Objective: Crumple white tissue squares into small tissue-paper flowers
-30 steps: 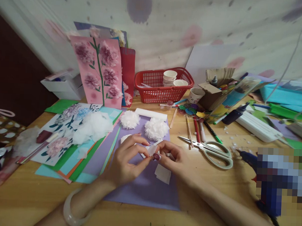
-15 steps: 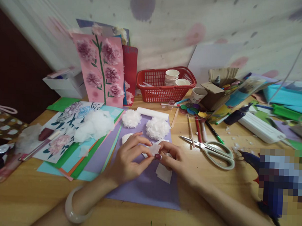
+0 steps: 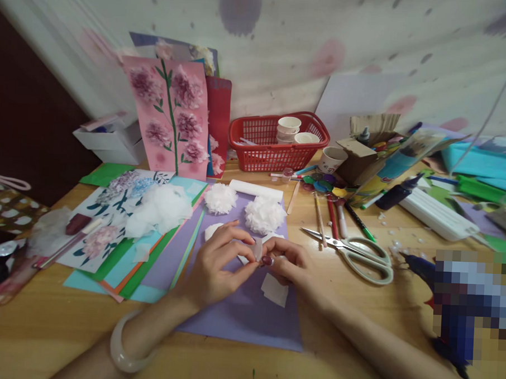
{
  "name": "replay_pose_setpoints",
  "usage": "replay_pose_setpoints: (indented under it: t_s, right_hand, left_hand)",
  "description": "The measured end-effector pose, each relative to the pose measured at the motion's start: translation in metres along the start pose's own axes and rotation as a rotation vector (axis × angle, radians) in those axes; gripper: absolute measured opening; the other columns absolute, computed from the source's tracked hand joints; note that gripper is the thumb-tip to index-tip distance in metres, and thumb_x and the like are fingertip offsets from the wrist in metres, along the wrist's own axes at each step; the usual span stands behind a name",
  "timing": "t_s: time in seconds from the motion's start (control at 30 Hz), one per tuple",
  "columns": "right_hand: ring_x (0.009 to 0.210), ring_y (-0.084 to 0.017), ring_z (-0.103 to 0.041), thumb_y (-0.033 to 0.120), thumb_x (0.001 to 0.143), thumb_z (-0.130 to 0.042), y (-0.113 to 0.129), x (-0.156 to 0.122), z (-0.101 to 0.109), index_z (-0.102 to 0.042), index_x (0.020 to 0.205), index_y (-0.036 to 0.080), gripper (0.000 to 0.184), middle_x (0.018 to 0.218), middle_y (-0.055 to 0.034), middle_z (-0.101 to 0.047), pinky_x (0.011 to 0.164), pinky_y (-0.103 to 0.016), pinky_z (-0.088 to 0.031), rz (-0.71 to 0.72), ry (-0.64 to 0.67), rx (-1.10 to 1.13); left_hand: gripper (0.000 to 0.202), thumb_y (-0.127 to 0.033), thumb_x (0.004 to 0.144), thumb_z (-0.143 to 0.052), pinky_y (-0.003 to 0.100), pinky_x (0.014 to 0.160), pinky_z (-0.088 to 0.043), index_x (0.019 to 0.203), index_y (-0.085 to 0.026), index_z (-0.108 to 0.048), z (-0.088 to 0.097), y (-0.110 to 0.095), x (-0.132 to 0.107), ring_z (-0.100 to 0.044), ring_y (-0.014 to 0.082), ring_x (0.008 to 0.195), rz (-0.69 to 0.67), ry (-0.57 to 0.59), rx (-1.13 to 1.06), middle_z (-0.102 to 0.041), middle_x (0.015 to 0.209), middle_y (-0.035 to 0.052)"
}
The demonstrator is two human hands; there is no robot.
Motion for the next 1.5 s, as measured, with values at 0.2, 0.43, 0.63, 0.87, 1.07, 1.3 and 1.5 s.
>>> replay_pose_setpoints:
  t_s: [0.2, 0.43, 0.63, 0.87, 1.07, 1.3, 1.5]
  right_hand:
    - [0.047, -0.007, -0.027, 0.027, 0.078, -0.061, -0.001, 0.001, 0.0, -0.061, 0.079, 0.017, 0.009, 0.057, 0.0064, -0.041, 0.046, -0.021, -0.02, 0.02, 0.01, 0.004]
    - [0.047, -0.006, -0.028, 0.029, 0.077, -0.062, -0.002, 0.0, -0.001, -0.06, 0.077, 0.017, 0.012, 0.058, 0.0064, -0.043, 0.046, -0.021, -0.021, 0.003, -0.009, 0.026]
    - [0.045, -0.006, -0.026, 0.03, 0.079, -0.061, -0.005, 0.001, 0.0, -0.059, 0.078, 0.018, 0.012, 0.056, 0.0071, -0.041, 0.044, -0.021, -0.019, -0.001, -0.002, 0.066]
    - [0.044, -0.006, -0.025, 0.036, 0.078, -0.064, -0.005, 0.002, 0.0, -0.064, 0.082, 0.017, 0.02, 0.056, 0.0065, -0.042, 0.043, -0.022, -0.017, -0.005, -0.046, 0.085]
    - [0.044, -0.006, -0.023, 0.039, 0.079, -0.065, -0.002, 0.001, -0.001, -0.063, 0.08, 0.017, 0.021, 0.053, 0.0074, -0.039, 0.044, -0.021, -0.017, -0.007, -0.063, 0.111]
    - [0.046, -0.007, -0.024, 0.036, 0.079, -0.066, -0.003, 0.0, 0.0, -0.063, 0.08, 0.018, 0.019, 0.055, 0.0066, -0.041, 0.045, -0.021, -0.018, -0.01, -0.063, 0.102]
    - [0.046, -0.007, -0.024, 0.036, 0.079, -0.067, -0.004, 0.0, 0.0, -0.064, 0.08, 0.018, 0.018, 0.056, 0.0062, -0.042, 0.045, -0.022, -0.019, -0.007, -0.058, 0.111]
  left_hand:
    - [0.01, -0.011, 0.076, -0.066, 0.044, 0.097, -0.048, 0.071, -0.019, -0.062, 0.0, 0.0, -0.002, -0.065, 0.0151, 0.08, -0.011, 0.018, 0.002, -0.066, 0.082, 0.0035]
    - [0.01, -0.011, 0.076, -0.065, 0.044, 0.096, -0.048, 0.071, -0.019, -0.062, 0.0, 0.0, 0.0, -0.066, 0.0148, 0.078, -0.022, 0.017, 0.017, -0.067, 0.08, 0.0029]
    - [0.01, -0.011, 0.077, -0.065, 0.047, 0.099, -0.047, 0.074, -0.018, -0.06, -0.002, 0.0, -0.001, -0.069, 0.0147, 0.076, -0.02, 0.028, -0.024, -0.072, 0.078, 0.0019]
    - [0.024, -0.009, 0.075, -0.064, 0.048, 0.103, -0.046, 0.097, -0.018, -0.062, -0.006, 0.002, -0.005, -0.071, 0.0157, 0.077, 0.059, -0.001, -0.07, -0.074, 0.085, 0.0019]
    - [0.034, -0.007, 0.079, -0.056, 0.042, 0.104, -0.047, 0.111, -0.018, -0.059, -0.003, 0.002, -0.009, -0.071, 0.0201, 0.094, 0.17, 0.044, -0.137, -0.075, 0.098, 0.005]
    - [0.036, -0.011, 0.083, -0.054, 0.04, 0.101, -0.05, 0.117, -0.019, -0.058, 0.0, 0.003, -0.01, -0.057, 0.0249, 0.119, 0.307, 0.085, -0.165, -0.076, 0.096, 0.0047]
    - [0.035, -0.012, 0.083, -0.055, 0.041, 0.103, -0.047, 0.117, -0.02, -0.058, -0.001, 0.003, -0.01, -0.058, 0.0243, 0.117, 0.301, 0.06, -0.158, -0.076, 0.094, 0.0036]
Point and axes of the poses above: each hand's wrist, its own x-axis towards the middle knuckle, its own z-axis out of the back of the hand, y = z × x, the point moved 1 cm from there along x, towards the middle knuckle
